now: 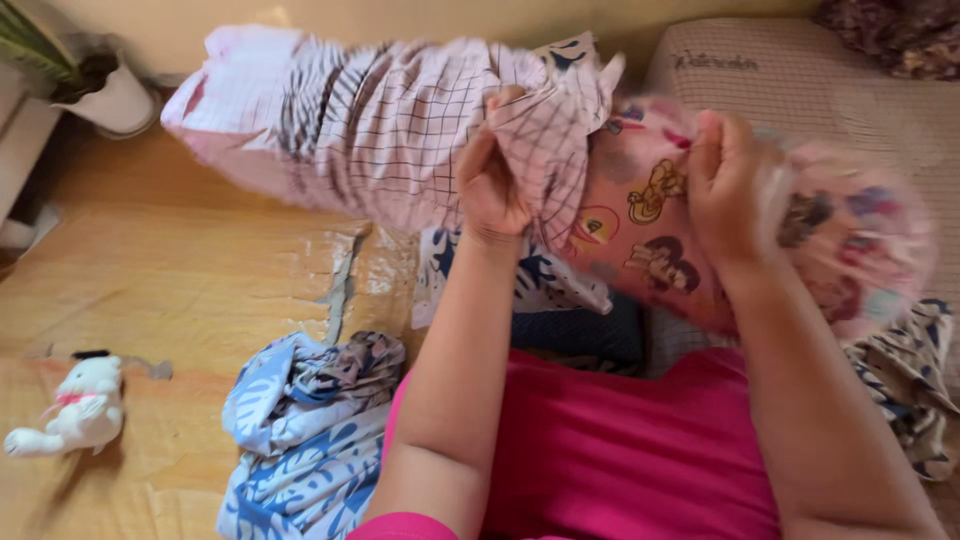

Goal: The person inserts a cylindrical pillow into a checkered pillowcase, adjusts the fabric, and ties the drawstring to secure the opening. The person then smooths the pillowcase and adjusts the tied end.

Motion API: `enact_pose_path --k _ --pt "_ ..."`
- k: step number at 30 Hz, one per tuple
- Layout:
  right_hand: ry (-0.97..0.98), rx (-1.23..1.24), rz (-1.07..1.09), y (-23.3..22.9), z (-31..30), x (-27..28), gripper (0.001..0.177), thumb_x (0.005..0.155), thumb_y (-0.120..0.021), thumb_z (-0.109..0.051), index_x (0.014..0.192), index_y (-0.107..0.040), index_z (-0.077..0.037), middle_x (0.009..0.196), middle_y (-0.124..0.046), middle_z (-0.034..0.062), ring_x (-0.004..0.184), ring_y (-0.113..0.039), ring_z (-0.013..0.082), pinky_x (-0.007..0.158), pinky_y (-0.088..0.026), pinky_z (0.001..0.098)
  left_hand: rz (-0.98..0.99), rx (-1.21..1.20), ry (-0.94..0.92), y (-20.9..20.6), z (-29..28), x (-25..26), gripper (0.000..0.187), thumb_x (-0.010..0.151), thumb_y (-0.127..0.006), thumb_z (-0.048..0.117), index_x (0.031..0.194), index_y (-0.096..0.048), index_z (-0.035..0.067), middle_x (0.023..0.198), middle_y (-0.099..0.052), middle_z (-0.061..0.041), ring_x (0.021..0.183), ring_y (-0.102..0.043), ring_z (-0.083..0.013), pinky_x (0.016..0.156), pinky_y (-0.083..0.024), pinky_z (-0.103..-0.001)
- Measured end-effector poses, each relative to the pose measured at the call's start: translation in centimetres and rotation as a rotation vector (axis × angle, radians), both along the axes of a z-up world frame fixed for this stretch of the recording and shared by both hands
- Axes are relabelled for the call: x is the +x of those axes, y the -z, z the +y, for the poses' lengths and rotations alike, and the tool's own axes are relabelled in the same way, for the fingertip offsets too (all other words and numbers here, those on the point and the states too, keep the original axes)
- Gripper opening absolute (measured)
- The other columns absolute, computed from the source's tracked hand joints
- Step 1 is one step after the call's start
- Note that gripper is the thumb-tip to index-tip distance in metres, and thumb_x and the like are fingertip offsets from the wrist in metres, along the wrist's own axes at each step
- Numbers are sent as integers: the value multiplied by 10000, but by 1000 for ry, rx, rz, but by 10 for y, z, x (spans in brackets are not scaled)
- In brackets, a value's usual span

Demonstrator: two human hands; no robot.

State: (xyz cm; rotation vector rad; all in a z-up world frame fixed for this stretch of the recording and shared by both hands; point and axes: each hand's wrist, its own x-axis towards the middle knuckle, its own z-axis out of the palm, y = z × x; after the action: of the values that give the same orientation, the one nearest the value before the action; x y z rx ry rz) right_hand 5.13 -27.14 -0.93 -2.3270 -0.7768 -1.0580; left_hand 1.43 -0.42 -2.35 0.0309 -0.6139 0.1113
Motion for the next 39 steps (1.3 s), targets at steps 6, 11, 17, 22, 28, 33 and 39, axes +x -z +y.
enact_pose_path --k 6,11,17,22,28,33,39 --pt "211 -355 302 19 -3 26 357 1101 -534 -410 1047 -734 -120 810 -708 199 717 -677 390 640 -511 518 696 317 128 110 43 62 482 1021 -371 299 1297 -616 -10 1288 -679 -197 1210 -622 -342 1058 -501 -517" --pt "-21 -459 378 86 22 37 430 1014 -488 -485 1042 -754 -149 876 -750 164 740 -711 375 639 -554 523 1217 1481 -1047 144 44 62 397 935 -610 296 1222 -674 30 1065 -521 -159 1001 -446 -385 866 -384 -488" --pt "3 -563 551 91 38 32 391 1008 -492 -456 1019 -755 -167 837 -741 157 737 -712 371 663 -551 514 356 1771 -1029 83 -36 21 247 855 -660 220 1062 -707 93 1083 -737 -112 1045 -715 -299 908 -577 -423" --pt "-184 -513 511 85 44 15 396 975 -554 -531 974 -748 -186 745 -719 141 654 -692 371 601 -530 515 494 2065 -1656 84 -31 22 467 732 -799 358 1035 -652 36 1144 -617 -225 1017 -592 -410 772 -555 -463" --pt "-248 -541 368 93 53 4 379 917 -636 -534 939 -722 -165 667 -691 132 583 -676 358 535 -519 497 704 2438 -1549 118 -20 46 132 1005 -575 181 1043 -647 77 1130 -667 -129 1113 -633 -342 737 -583 -421" --pt "-102 -722 432 106 56 11 291 1009 -602 -385 902 -714 -139 808 -716 143 747 -715 336 687 -560 484 393 2048 -957 98 -52 33 214 997 -521 214 1027 -665 59 946 -707 -213 882 -698 -374 753 -551 -502" --pt "-243 -462 518 90 62 20 339 840 -700 -297 1028 -713 -16 1016 -719 206 951 -679 373 792 -544 477 250 1830 -1170 75 -72 7 325 1072 -423 263 1092 -648 30 982 -719 -230 920 -689 -425 855 -522 -524"
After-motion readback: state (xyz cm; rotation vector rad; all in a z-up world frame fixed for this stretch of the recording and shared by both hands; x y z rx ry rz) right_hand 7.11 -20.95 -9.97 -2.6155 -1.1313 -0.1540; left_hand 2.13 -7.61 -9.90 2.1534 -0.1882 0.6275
